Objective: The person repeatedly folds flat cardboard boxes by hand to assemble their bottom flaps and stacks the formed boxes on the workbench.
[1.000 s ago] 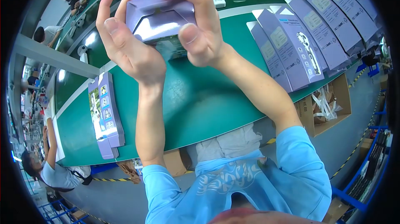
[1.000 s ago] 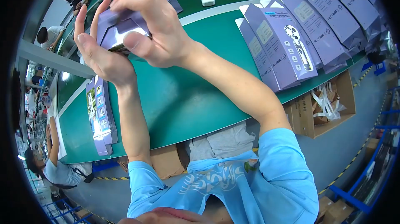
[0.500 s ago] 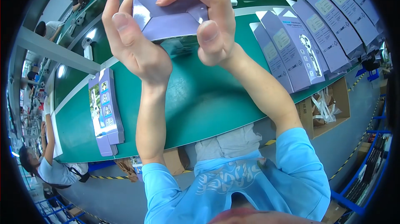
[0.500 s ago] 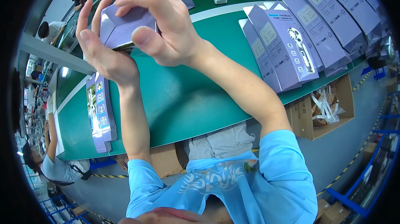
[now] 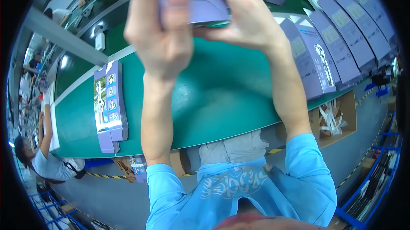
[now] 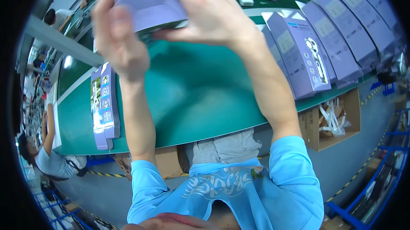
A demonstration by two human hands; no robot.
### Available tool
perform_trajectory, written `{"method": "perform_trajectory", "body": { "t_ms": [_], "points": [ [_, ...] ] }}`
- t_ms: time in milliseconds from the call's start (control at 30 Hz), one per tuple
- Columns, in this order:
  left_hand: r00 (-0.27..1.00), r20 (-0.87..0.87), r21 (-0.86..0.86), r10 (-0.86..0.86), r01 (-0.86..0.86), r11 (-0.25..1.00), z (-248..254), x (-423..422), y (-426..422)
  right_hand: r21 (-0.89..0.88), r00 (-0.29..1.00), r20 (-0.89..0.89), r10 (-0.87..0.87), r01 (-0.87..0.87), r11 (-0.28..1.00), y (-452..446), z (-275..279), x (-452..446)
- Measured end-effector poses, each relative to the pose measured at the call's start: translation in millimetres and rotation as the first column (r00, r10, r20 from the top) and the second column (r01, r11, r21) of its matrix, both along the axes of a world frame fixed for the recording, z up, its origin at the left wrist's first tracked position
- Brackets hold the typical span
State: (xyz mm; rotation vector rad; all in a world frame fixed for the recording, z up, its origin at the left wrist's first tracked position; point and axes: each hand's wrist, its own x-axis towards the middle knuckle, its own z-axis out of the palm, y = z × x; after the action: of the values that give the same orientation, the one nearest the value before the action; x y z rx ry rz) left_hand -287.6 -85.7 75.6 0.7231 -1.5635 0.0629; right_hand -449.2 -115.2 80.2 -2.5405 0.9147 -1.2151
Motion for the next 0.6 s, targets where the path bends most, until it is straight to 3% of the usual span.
{"method": "perform_trajectory", "body": {
  "t_ms": [33,67,167,267,333,400,467,500,600],
  "points": [
    [0.993,0.114,0.052,0.038,-0.044,0.998,5,-1,7,-0.007,1.0,-0.009,0.022,-0.022,1.0,-6,-4,-4],
    [0.993,0.102,0.045,0.059,-0.064,0.997,4,0,6,-0.09,0.997,0.052,0.059,-0.054,0.995,-19,-15,-9],
    [0.948,0.275,-0.499,0.16,-0.001,0.867,-2,1,-7,-0.265,0.974,0.144,0.174,-0.132,0.955,-53,-38,3],
    [0.924,0.308,-0.529,-0.226,0.363,0.767,-18,-36,50,-0.423,0.892,0.416,0.177,0.017,0.906,-74,-43,60],
    [0.793,0.39,-0.437,-0.468,0.607,0.664,-23,-58,90,-0.789,0.835,0.392,0.386,0.089,0.608,-125,-35,114],
    [0.703,0.425,-0.386,-0.57,0.71,0.589,-36,-70,114,-0.409,0.919,0.391,0.045,0.129,0.903,-106,-57,161],
    [0.596,0.396,-0.409,-0.699,0.796,0.447,-46,-81,127,-0.304,0.979,0.205,-0.011,0.074,0.95,-99,-89,198],
    [0.592,0.405,-0.409,-0.696,0.799,0.442,-43,-79,126,-0.271,0.989,0.151,0.009,0.033,0.962,-91,-117,211],
    [0.647,0.731,-0.53,-0.218,0.739,0.416,-30,-53,126,-0.071,0.989,-0.092,0.117,-0.124,0.99,-51,-208,215]
  ]
}}
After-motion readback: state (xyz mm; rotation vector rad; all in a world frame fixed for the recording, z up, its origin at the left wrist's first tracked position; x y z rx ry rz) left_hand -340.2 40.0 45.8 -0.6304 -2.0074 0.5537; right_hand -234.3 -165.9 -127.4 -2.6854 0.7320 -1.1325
